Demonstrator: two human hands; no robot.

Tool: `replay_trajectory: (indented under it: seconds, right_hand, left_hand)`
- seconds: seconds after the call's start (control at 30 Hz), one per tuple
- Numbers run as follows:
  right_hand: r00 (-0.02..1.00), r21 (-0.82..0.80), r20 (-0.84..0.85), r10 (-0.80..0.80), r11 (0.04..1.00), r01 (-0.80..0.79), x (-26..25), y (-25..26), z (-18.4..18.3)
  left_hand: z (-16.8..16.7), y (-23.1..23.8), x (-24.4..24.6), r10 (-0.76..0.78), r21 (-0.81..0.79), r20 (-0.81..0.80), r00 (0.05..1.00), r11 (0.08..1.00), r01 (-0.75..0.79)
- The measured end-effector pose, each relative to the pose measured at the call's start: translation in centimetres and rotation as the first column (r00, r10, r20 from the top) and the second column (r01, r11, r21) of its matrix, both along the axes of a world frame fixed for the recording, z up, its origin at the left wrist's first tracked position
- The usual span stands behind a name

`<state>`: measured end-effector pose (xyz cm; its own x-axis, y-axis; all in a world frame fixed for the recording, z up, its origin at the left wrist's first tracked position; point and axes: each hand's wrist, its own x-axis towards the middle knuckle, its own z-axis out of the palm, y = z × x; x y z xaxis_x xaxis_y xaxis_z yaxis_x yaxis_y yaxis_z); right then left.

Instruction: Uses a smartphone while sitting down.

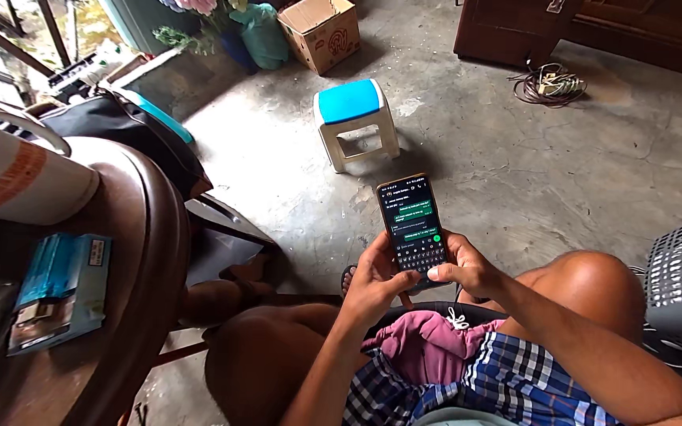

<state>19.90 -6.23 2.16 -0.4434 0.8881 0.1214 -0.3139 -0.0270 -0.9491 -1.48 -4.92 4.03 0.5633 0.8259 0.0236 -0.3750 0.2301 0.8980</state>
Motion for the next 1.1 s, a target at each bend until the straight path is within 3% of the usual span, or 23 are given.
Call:
replay_trajectory:
  seconds: [0.83, 1.1]
  right_hand:
    - [0.995, 0.008, -0.005, 0.096, 0.995, -0.096, 0.16, 0.11, -0.29]
    - [0.995, 0.021, 0.015, 0.095, 0.995, -0.096, 0.14, 0.02, -0.32]
  left_hand:
    - [-0.01, 0.0, 0.05, 0.021, -0.044, 0.006, 1.0, 0.999, -0.021]
    - [0.14, 0.02, 0.15, 0.057, -0.043, -0.059, 0.997, 0.997, -0.059]
